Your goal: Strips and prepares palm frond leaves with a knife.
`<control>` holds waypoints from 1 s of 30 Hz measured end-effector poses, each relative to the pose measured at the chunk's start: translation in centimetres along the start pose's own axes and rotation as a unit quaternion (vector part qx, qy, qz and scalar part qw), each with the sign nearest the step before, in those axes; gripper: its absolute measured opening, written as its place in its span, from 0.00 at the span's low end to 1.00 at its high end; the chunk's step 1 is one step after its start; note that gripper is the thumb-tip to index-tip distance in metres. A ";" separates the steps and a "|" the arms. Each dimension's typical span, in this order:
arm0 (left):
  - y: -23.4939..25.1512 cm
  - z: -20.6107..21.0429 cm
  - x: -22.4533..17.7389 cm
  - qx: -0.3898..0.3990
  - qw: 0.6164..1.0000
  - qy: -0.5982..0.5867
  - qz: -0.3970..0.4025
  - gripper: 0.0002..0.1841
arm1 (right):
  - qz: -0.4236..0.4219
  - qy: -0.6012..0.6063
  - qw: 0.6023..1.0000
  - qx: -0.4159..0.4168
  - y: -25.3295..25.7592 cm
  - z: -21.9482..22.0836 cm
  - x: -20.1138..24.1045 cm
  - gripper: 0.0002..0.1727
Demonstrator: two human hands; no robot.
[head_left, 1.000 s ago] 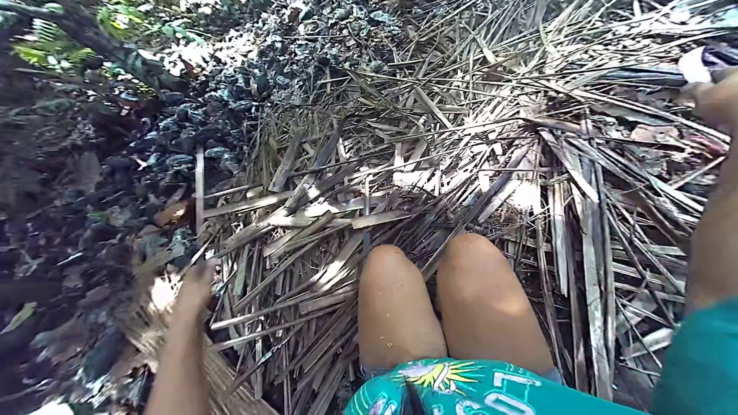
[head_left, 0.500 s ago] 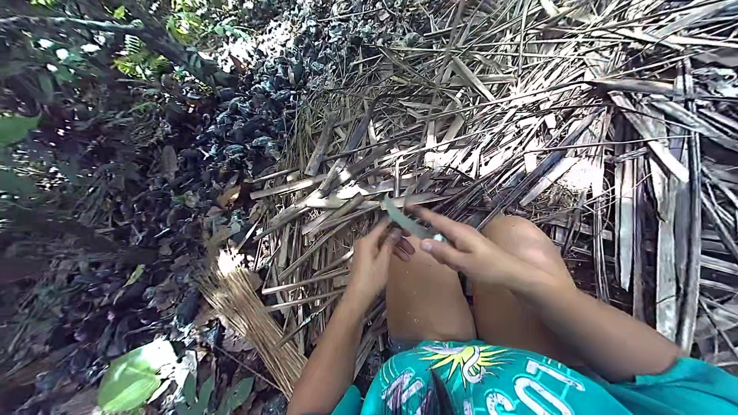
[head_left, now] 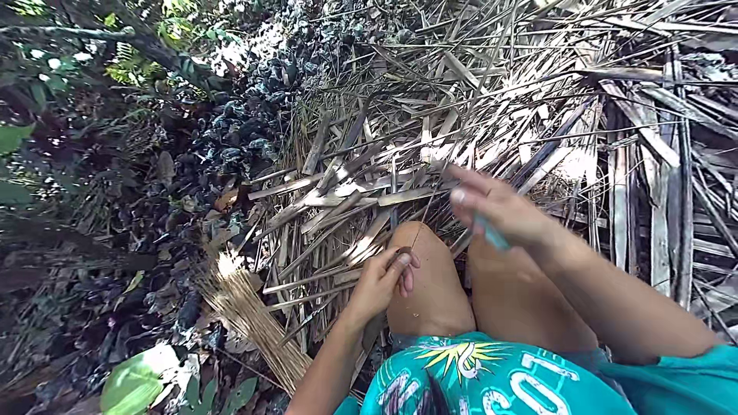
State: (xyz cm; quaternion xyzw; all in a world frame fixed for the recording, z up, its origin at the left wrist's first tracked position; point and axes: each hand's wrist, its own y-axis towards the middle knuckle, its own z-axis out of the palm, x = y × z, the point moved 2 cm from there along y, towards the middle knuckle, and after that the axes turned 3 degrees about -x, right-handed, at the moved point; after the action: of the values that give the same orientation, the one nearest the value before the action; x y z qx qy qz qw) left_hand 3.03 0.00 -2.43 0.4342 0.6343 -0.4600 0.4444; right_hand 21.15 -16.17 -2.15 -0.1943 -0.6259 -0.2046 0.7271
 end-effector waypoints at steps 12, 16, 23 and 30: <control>-4.0 -2.2 2.5 -0.027 0.984 0.173 0.034 0.16 | -0.086 0.097 0.980 -0.152 1.9 -6.4 3.8 0.21; -3.6 -2.0 1.4 -0.067 0.973 0.221 0.015 0.16 | 0.028 0.078 0.996 -0.037 -0.3 0.5 0.4 0.24; -3.7 -2.0 1.7 -0.093 0.958 0.263 0.056 0.16 | 0.087 0.067 0.990 0.090 -1.4 4.6 -1.6 0.25; -8.1 -5.0 6.4 -0.187 0.841 0.485 0.151 0.16 | -0.085 0.119 0.985 -0.093 1.0 -6.6 3.2 0.21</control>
State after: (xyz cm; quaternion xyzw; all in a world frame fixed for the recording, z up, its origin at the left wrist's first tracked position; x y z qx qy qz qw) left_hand -7.00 4.13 -6.13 0.6007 0.7695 0.0097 0.2167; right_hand 27.59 -19.02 0.08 -0.1813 -0.5273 -0.3447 0.7552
